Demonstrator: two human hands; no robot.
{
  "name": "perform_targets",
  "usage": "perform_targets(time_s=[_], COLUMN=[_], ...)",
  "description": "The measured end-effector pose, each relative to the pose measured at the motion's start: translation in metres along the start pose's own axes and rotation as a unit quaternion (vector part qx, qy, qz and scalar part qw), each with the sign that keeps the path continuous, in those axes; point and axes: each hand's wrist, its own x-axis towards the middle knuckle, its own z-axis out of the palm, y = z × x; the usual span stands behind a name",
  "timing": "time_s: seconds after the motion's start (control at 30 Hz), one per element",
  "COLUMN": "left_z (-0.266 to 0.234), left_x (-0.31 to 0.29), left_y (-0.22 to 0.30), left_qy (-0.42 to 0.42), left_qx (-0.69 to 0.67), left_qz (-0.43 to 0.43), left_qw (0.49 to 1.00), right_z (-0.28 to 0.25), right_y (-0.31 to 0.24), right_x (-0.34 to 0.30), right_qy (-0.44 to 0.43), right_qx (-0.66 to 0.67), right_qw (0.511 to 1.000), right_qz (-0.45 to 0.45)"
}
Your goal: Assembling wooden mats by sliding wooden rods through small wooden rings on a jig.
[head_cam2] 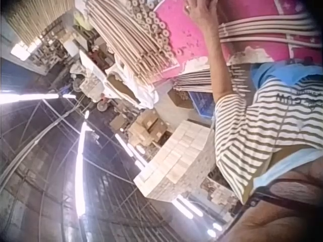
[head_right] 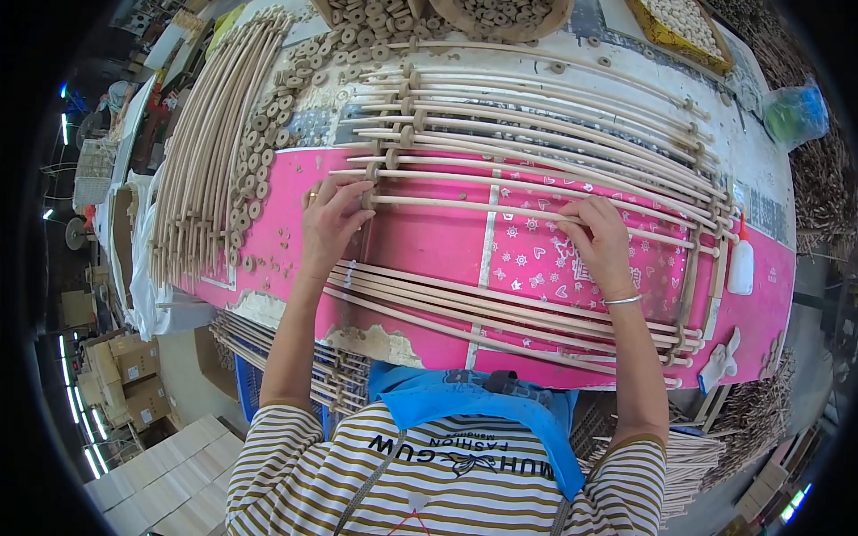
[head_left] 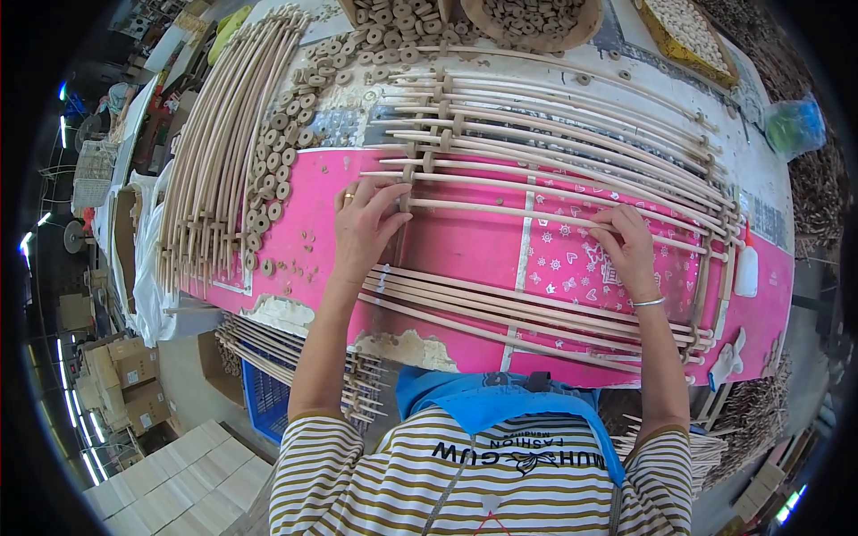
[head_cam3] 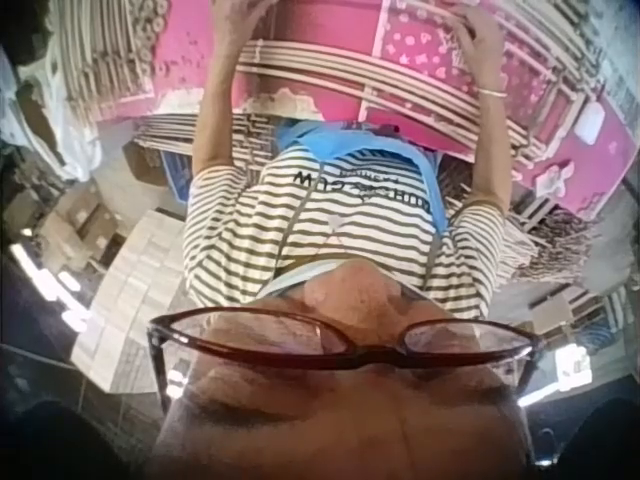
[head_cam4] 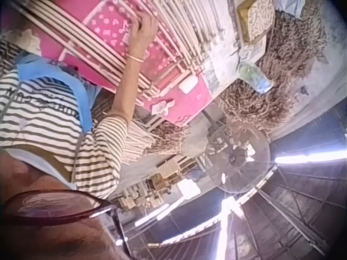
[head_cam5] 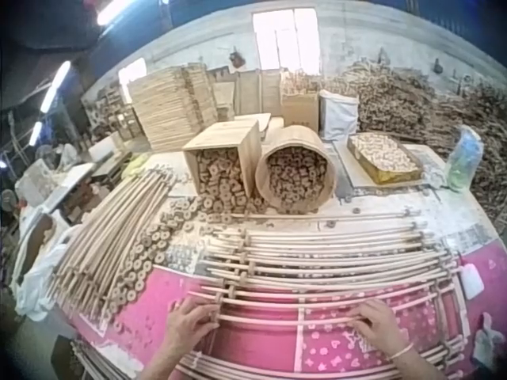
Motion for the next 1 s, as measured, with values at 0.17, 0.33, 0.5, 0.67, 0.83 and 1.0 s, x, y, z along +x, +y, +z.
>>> perform_targets(time_s=[0.17, 0.33, 0.5, 0.67, 0.83, 1.0], left_z=[0.002, 0.006, 0.008, 0.007, -0.003, -0.026], left_x=[0.000, -0.001, -0.003, -0.005, -0.008, -0.030], left_y=[-0.003, -0.005, -0.003, -0.003, -0.003, -0.057], left_qy=[0.001, 0.010, 0.022, 0.022, 0.032, 0.099], left_qx=[0.016, 0.034, 0.044, 0.044, 0.010, -0.060], left_qz=[-0.004, 0.002, 0.005, 0.001, -0.050, -0.155], left_qw=[1.000, 0.999, 0.999, 0.999, 0.998, 0.981], right_z=[0.001, 0.003, 0.005, 0.003, -0.001, -0.018], right_y=[0.002, 0.002, 0.005, -0.003, -0.004, -0.029], right_x=[0.000, 0.002, 0.003, 0.003, 0.000, -0.018], right_qy=[-0.001, 0.016, 0.028, 0.024, 0.018, -0.046], right_qx=[-0.008, -0.024, -0.097, -0.118, -0.119, -0.008], right_qw=[1.000, 0.999, 0.994, 0.992, 0.992, 0.998], right_qz=[0.002, -0.014, -0.047, -0.042, -0.031, 0.049])
